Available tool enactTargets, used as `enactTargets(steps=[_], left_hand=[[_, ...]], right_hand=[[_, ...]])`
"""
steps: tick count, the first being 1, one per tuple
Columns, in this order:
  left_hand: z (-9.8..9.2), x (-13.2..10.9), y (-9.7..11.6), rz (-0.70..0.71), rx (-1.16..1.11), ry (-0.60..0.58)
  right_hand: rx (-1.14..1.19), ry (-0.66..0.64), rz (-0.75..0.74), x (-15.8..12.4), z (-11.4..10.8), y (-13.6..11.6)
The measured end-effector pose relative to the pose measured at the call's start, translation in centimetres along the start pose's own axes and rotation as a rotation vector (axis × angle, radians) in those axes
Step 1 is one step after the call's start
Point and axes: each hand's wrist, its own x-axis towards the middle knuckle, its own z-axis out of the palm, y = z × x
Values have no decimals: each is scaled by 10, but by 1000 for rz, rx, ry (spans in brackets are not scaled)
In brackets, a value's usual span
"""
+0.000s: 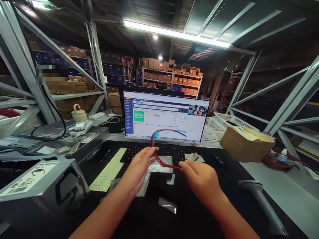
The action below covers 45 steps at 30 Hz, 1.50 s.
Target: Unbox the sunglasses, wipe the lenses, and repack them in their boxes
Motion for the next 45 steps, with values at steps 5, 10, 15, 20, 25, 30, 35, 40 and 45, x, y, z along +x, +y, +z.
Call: enactTargets(steps=[5, 10, 15, 20, 25, 30, 35, 40, 45], left_hand=[[-5, -5, 7, 167, 628, -179], [-3, -19, 10, 411, 884, -108], [8, -27, 4, 500, 857, -150], [10, -28, 7, 436, 874, -106], [2, -25, 9, 478, 885, -75], [-4, -20, 12, 471, 857, -18], [-7, -19, 15, 487, 845, 58], [-11, -18, 9, 490, 842, 91], [-6, -12, 2, 431, 844, 76]], right_hand=[[18, 90, 284, -7, -14, 43], [354, 43, 487, -13, -17, 61], [544, -34, 458, -10, -16, 49], [562, -146, 458, -7, -23, 47], [467, -357, 729, -16, -22, 76], [254, -646, 930, -30, 6, 114], [84, -780, 1107, -52, 48, 136], [98, -864, 1279, -72, 92, 138], [109, -818, 1367, -74, 129, 126]])
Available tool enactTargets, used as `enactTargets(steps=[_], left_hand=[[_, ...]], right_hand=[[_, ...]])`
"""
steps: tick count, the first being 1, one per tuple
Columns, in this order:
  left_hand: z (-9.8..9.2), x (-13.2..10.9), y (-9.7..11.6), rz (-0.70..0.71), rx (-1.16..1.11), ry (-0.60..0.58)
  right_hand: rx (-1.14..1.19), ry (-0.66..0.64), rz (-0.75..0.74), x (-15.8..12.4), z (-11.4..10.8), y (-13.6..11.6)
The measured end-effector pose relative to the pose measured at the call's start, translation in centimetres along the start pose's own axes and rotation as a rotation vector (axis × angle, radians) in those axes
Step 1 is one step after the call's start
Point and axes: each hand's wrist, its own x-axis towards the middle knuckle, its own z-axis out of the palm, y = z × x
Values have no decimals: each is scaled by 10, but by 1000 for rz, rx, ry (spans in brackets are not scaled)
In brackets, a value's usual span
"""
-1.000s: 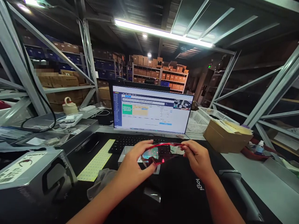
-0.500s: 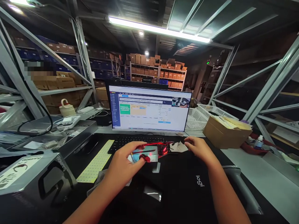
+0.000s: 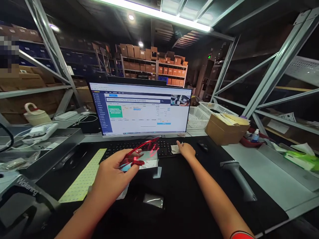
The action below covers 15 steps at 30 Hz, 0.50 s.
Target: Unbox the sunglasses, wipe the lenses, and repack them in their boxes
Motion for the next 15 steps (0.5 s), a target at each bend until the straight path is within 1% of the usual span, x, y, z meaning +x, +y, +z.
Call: enactTargets(steps=[3, 5, 7, 10, 12, 15], left_hand=[[5, 0, 2, 27, 26, -51], [7, -2, 3, 49, 24, -90], [9, -5, 4, 60, -17, -156], [12, -8, 5, 51, -88, -238], [14, -10, 5, 30, -123, -240], [14, -11, 4, 13, -186, -207]], right_hand=[[64, 19, -3, 4, 10, -3], [135, 16, -29, 6, 12, 0], [230, 19, -66, 8, 11, 6], [412, 35, -110, 10, 4, 13], [559, 29, -131, 10, -5, 14], [806, -8, -184, 5, -25, 8]])
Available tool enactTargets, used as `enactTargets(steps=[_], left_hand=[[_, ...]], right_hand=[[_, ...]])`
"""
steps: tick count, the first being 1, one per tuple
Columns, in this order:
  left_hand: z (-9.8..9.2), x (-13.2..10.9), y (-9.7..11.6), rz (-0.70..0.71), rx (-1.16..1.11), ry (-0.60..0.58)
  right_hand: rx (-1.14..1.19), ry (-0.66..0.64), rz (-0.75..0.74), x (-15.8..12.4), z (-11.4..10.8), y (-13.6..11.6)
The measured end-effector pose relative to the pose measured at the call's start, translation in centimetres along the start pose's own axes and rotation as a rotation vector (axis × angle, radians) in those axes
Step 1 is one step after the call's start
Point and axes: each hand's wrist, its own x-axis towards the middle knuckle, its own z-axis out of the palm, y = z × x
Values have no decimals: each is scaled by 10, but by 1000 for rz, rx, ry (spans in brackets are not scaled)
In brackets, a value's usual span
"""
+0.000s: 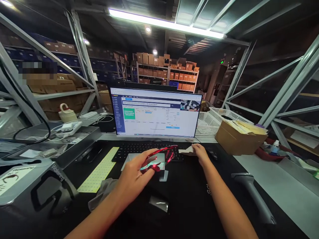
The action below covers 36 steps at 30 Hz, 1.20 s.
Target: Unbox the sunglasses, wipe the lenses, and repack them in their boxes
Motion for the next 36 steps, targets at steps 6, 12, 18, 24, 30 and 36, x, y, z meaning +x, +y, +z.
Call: enactTargets(steps=[6, 12, 18, 24, 30, 36], left_hand=[[-2, 1, 0, 34, -81, 120], [5, -3, -4, 48, -36, 315], [3, -18, 0, 34, 8, 236], [10, -19, -4, 149, 101, 175], [19, -17, -3, 261, 51, 82], [18, -16, -3, 192, 64, 92]], right_hand=[[439, -130, -240, -65, 20, -57], [601, -551, -695, -180, 73, -100], [83, -423, -1080, -194, 68, -129], [227, -164, -906, -197, 83, -116], [673, -328, -504, -185, 71, -120], [783, -149, -420, -185, 92, -114]])
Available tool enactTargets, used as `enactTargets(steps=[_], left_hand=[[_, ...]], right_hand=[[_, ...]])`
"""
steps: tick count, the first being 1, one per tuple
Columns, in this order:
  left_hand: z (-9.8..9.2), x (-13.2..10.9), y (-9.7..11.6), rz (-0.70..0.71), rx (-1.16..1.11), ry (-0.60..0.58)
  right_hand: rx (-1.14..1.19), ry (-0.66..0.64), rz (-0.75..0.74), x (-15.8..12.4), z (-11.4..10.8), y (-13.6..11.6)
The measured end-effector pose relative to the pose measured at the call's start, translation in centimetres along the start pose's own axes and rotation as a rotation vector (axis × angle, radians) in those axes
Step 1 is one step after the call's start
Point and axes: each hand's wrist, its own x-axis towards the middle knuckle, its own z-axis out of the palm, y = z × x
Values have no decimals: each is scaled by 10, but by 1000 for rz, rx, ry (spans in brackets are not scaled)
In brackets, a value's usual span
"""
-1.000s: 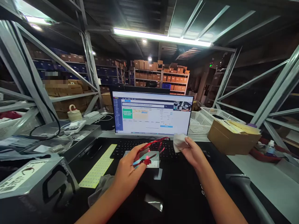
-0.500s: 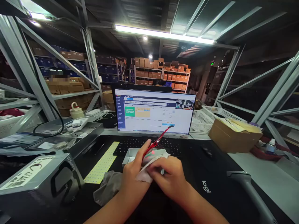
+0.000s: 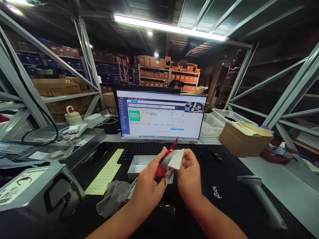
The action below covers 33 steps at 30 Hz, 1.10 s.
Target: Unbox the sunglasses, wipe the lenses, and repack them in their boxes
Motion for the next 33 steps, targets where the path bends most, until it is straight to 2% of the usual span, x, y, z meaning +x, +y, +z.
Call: enactTargets(steps=[3, 5, 8, 11, 13, 15, 19, 21, 24, 28, 30, 33], left_hand=[[-4, 2, -3, -119, -18, 19], [-4, 1, -4, -149, -38, 0], [4, -1, 0, -111, -102, -57], [10, -3, 4, -104, -62, -105], [9, -2, 5, -99, -14, -106], [3, 1, 3, -103, -1, -87], [-11, 6, 0, -132, -20, -62], [-12, 6, 2, -102, -31, -78], [-6, 3, 8, -35, -62, -133], [3, 0, 12, -28, -59, -159], [3, 0, 10, -13, -51, -132], [-2, 1, 5, -46, -45, -82]], right_hand=[[-256, -36, -90, -13, 7, 10], [-340, -103, -56, -12, 5, 8], [-138, -120, 137, 2, -3, -4], [95, -21, 219, 14, -9, -11], [98, 65, 158, 12, -6, -6], [-24, 91, 44, 2, 0, 3], [-378, -52, -156, -17, 7, 14], [-426, -91, -163, -17, 3, 9], [-252, -89, -28, -3, -8, -7], [80, 9, 139, 13, -16, -16], [99, 72, 131, 12, -13, -11], [-93, 92, -37, 0, -5, 5]])
